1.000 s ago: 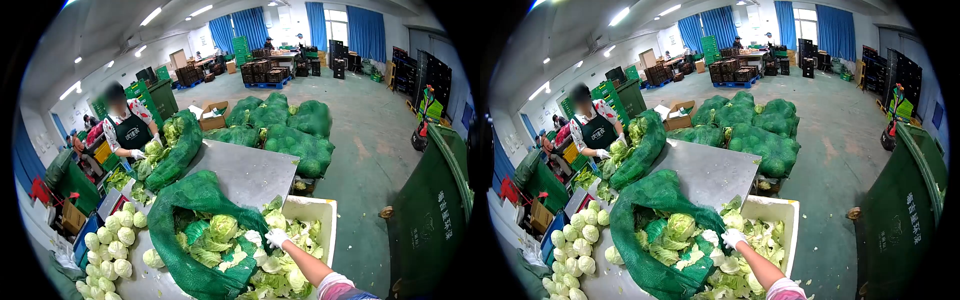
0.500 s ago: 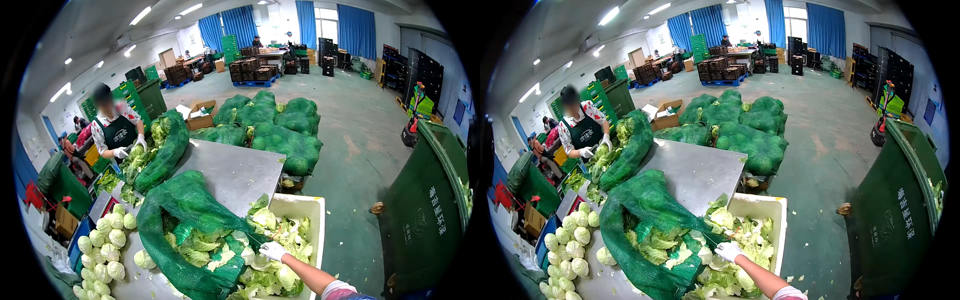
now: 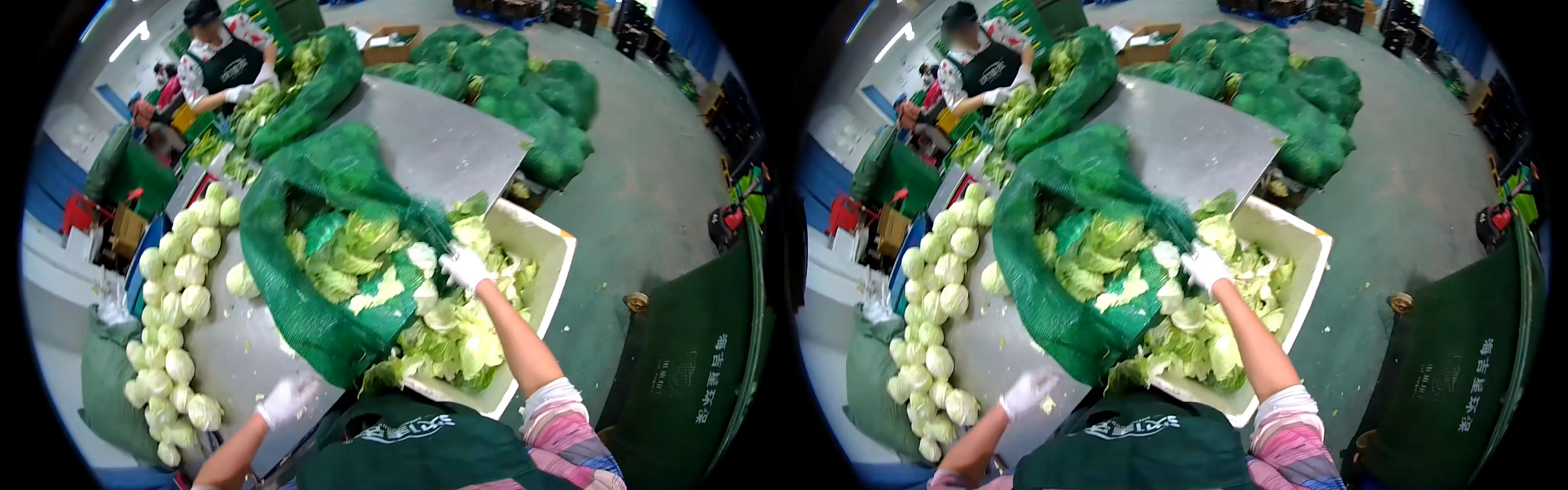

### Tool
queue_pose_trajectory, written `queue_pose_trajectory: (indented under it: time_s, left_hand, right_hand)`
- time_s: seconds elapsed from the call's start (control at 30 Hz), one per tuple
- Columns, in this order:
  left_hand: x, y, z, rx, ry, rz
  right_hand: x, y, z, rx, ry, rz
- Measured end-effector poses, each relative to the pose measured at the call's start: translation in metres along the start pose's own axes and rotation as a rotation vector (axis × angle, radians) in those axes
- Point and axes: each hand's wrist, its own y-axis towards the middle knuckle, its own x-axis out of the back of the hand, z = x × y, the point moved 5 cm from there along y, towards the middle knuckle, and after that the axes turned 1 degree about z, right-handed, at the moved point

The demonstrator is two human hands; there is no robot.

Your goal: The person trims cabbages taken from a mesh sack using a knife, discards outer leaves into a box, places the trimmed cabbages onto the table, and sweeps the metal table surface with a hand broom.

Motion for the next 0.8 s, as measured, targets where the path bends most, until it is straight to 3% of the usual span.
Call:
queue_pose_trajectory:
  time_s: [0.07, 0.13, 0.2, 0.23, 0.33, 0.37, 0.4, 0.53, 0.6, 0.63, 0.73, 0.8]
  left_hand:
    - [0.037, 0.04, -0.059, -0.058, -0.295, -0.196]
    - [0.056, 0.097, -0.068, -0.196, -0.307, -0.255]
    - [0.064, 0.169, -0.062, -0.163, -0.492, -0.273]
    - [0.068, 0.204, -0.059, -0.114, -0.595, -0.316]
    - [0.087, 0.271, -0.078, -0.052, -0.073, -0.534]
    - [0.087, 0.29, -0.084, 0.024, -0.063, -0.506]
    - [0.083, 0.312, -0.08, 0.074, -0.244, -0.424]
    - [0.079, 0.353, -0.061, 0.129, -0.374, -0.407]
    - [0.07, 0.361, -0.058, -0.111, -0.928, -0.238]
    - [0.064, 0.373, -0.035, -0.112, -0.832, -0.352]
    - [0.055, 0.343, -0.026, -0.239, -0.933, -0.331]
    - [0.06, 0.302, -0.034, -0.228, -0.528, -0.484]
  right_hand:
    - [0.01, 0.005, 0.02, -0.029, 0.237, -0.043]
    - [0.017, 0.017, 0.023, -0.161, 0.478, -0.073]
    - [0.016, 0.038, 0.009, -0.21, 0.684, -0.088]
    - [0.014, 0.044, 0.01, -0.214, 0.637, -0.082]
    - [0.001, 0.044, 0.014, -0.242, 0.633, -0.068]
    - [-0.001, 0.043, 0.015, -0.251, 0.616, -0.068]
    - [-0.004, 0.042, 0.017, -0.263, 0.6, -0.066]
    - [-0.01, 0.031, 0.015, -0.241, 0.51, -0.088]
    - [-0.012, 0.015, 0.015, -0.233, 0.421, -0.167]
    - [-0.015, 0.006, 0.014, -0.235, 0.446, -0.142]
    - [-0.022, -0.033, 0.028, -0.23, 0.501, -0.152]
    - [-0.028, -0.056, 0.035, -0.234, 0.415, -0.083]
